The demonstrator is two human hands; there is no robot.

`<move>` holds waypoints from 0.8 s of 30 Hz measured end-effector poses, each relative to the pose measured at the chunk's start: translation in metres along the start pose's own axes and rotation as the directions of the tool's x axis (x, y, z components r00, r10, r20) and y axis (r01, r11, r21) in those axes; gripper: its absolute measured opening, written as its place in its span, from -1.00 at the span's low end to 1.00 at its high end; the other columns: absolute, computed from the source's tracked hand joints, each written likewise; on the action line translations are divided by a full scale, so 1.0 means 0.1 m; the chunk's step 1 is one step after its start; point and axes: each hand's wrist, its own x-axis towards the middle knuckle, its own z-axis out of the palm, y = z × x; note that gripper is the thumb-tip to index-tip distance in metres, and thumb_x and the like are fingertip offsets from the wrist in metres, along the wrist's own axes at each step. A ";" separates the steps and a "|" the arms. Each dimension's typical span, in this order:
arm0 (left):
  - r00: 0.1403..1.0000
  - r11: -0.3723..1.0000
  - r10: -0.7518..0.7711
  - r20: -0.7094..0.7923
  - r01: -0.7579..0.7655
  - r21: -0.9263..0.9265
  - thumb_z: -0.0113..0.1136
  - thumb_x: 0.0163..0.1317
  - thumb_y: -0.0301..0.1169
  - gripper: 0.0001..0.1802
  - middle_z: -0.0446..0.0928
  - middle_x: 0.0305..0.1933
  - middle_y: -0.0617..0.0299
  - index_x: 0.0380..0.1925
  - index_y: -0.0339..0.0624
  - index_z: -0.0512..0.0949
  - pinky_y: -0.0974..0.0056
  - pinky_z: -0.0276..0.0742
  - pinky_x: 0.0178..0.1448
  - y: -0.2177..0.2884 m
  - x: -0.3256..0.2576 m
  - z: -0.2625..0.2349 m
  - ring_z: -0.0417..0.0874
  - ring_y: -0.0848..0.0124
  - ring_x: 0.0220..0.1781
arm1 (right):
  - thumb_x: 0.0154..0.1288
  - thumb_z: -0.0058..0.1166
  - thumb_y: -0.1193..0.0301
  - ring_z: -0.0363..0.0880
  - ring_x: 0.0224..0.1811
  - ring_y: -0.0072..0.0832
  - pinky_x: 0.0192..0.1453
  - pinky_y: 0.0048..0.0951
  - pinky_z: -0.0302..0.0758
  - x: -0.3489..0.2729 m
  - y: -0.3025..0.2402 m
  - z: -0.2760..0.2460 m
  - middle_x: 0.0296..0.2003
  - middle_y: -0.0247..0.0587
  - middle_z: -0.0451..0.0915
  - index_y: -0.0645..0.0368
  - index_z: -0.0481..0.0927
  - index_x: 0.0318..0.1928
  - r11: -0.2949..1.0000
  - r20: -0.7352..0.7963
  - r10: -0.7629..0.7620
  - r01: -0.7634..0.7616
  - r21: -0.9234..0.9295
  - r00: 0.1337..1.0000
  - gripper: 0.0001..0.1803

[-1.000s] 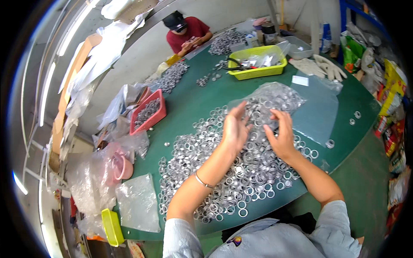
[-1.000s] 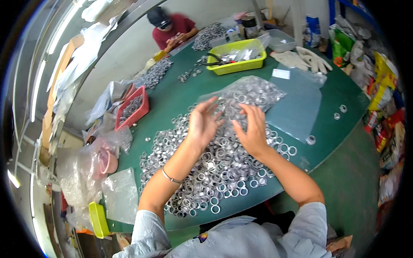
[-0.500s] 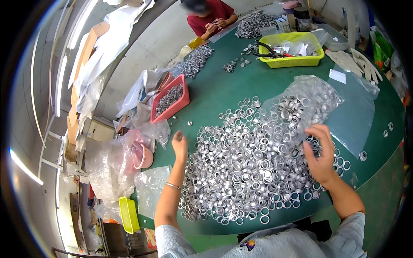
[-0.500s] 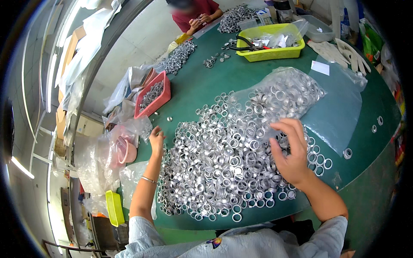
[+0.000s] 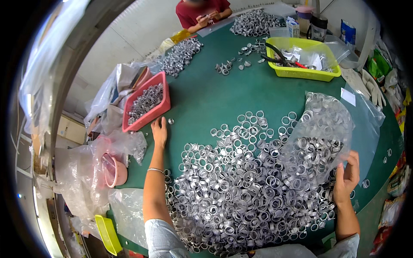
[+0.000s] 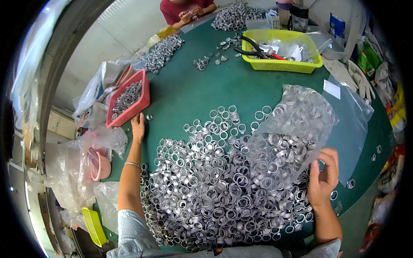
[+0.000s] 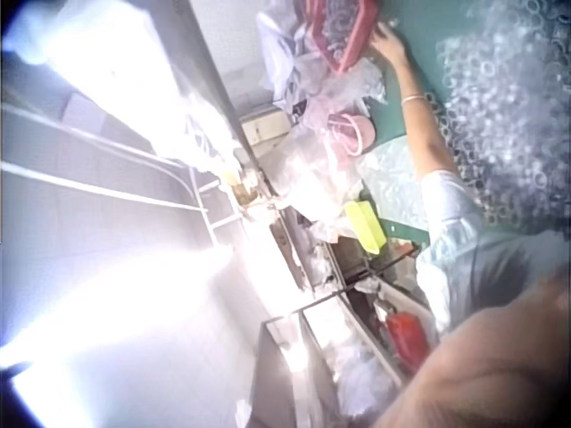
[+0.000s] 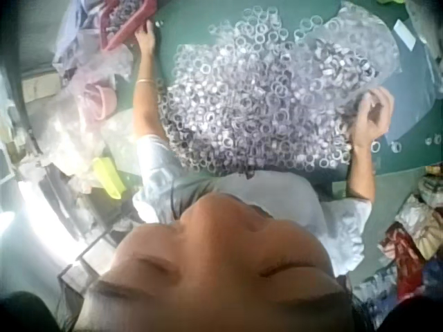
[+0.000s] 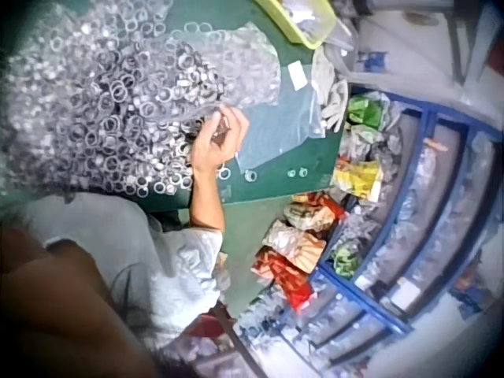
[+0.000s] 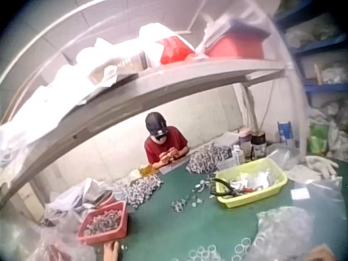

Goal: The person sorts metal rings from a large pile on a green table by hand, picking up small clusters and placing them into a clear plastic bag.

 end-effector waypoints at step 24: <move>0.926 0.942 0.318 0.203 -0.284 -0.179 0.17 0.13 -0.51 -0.71 0.56 -0.09 0.02 -0.12 -0.30 0.56 0.21 0.48 0.02 1.35 -1.44 -0.52 0.58 0.17 -0.11 | 0.20 -0.02 0.70 0.37 -0.16 -0.48 -0.03 -0.55 0.29 0.07 0.08 -0.01 -0.24 -0.24 0.40 0.29 0.52 -0.28 0.993 -0.042 -0.106 0.108 0.037 0.993 -0.89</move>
